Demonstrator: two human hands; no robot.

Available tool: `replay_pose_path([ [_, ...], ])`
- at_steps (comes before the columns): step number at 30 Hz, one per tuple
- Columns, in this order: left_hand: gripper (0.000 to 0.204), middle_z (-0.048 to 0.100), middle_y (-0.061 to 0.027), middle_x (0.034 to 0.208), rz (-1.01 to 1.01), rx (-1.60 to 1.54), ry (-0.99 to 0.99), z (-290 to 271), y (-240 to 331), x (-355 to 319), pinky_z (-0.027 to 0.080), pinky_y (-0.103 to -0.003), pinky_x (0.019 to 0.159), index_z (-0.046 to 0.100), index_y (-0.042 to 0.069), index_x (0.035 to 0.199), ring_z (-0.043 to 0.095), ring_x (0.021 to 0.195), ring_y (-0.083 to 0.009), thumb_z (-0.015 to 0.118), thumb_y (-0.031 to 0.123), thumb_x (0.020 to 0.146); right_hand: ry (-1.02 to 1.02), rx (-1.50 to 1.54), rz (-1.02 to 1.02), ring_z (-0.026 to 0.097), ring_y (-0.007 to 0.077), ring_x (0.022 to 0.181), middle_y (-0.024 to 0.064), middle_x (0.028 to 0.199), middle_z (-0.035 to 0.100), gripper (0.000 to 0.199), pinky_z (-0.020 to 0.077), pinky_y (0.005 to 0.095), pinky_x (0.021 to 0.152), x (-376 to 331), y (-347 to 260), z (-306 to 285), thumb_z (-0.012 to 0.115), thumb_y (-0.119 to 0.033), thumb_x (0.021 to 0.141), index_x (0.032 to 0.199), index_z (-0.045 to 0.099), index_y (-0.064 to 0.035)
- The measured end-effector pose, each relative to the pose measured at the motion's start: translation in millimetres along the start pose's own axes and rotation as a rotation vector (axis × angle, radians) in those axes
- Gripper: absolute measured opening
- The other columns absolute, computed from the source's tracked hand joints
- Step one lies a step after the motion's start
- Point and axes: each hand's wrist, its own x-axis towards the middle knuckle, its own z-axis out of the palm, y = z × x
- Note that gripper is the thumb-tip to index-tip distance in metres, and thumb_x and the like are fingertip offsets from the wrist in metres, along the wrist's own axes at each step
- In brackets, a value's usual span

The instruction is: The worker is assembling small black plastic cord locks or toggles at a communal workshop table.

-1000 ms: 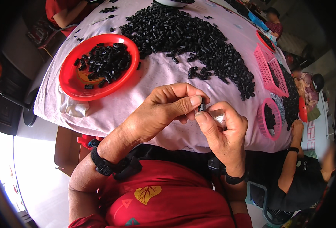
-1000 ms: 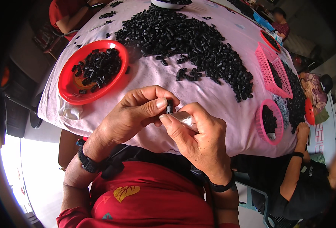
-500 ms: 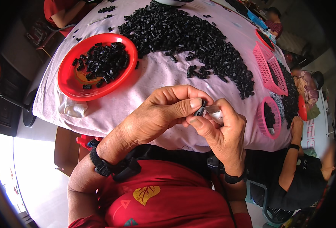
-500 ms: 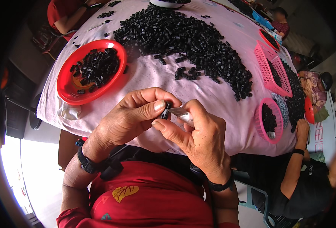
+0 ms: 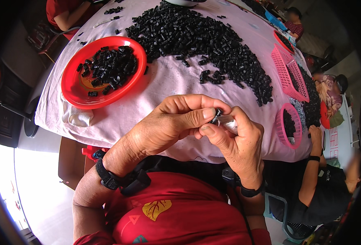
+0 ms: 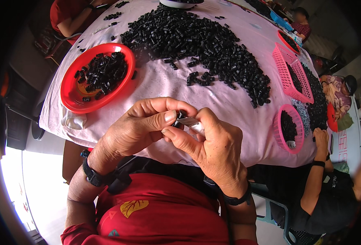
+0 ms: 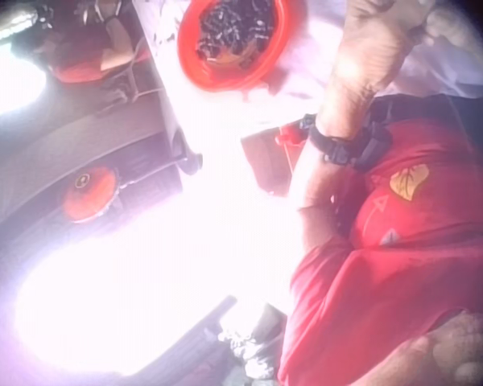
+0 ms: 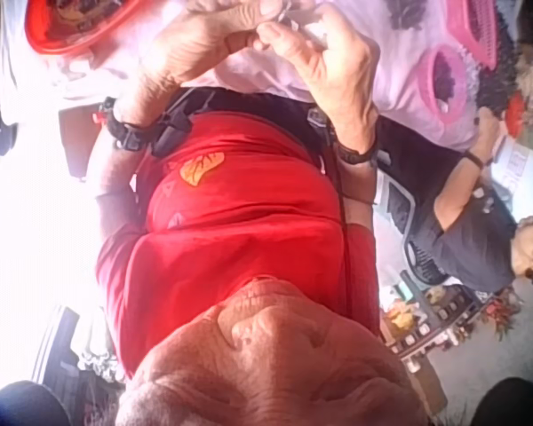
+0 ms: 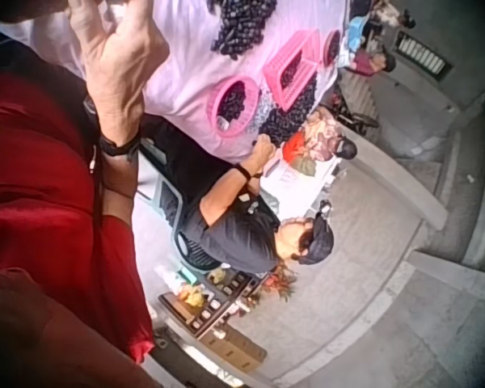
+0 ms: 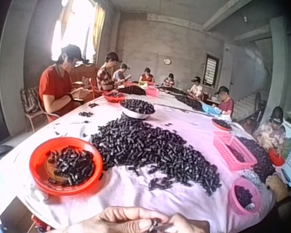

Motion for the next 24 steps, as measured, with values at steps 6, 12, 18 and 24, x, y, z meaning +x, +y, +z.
replay_pose_path([
  [6, 0.034, 0.064, -0.01, 0.109, -0.008, -0.058, -0.004, -2.5, -3.5, 1.7, 0.048, -0.029, 0.088, 0.058, -0.002, 0.119, 0.061, 0.098, -0.015, 0.058, 0.02, 0.094, -0.035, -0.046, 0.024, 0.067, 0.0191, 0.057, 0.011, 0.068, 0.066, 0.041, 0.0504, 0.0287, 0.048, 0.4, -0.4, -2.1, 0.076, -0.04, 0.078, 0.083, 0.058, -0.0024],
  [12, 0.033, 0.064, -0.0087, 0.109, -0.037, -0.115, 0.009, -2.7, -3.3, 0.1, 0.048, -0.029, 0.087, 0.058, -0.002, 0.118, 0.061, 0.097, -0.0144, 0.059, 0.02, 0.093, -0.022, -0.089, -0.008, 0.066, 0.02, 0.056, 0.0103, 0.068, 0.066, 0.043, 0.0503, 0.0295, 0.048, 0.5, -1.7, -1.6, 0.075, -0.042, 0.078, 0.083, 0.057, -0.0029],
  [18, 0.033, 0.064, -0.0074, 0.109, -0.071, -0.219, -0.017, -3.0, -4.2, -0.5, 0.049, -0.026, 0.084, 0.059, -0.001, 0.117, 0.061, 0.093, -0.0119, 0.06, 0.02, 0.092, -0.008, -0.173, -0.06, 0.065, 0.0209, 0.054, 0.0093, 0.065, 0.064, 0.043, 0.0491, 0.0302, 0.046, 0.1, 0.4, -1.8, 0.074, -0.043, 0.078, 0.082, 0.056, -0.0039],
  [24, 0.032, 0.064, -0.0077, 0.109, -0.075, -0.214, -0.006, -2.2, -3.2, -0.9, 0.049, -0.026, 0.083, 0.059, -0.001, 0.117, 0.061, 0.093, -0.0122, 0.06, 0.019, 0.092, -0.009, -0.144, -0.06, 0.064, 0.0213, 0.052, 0.0087, 0.062, 0.062, 0.045, 0.0478, 0.0311, 0.045, -0.1, 0.9, -1.9, 0.075, -0.044, 0.077, 0.08, 0.055, -0.0045],
])
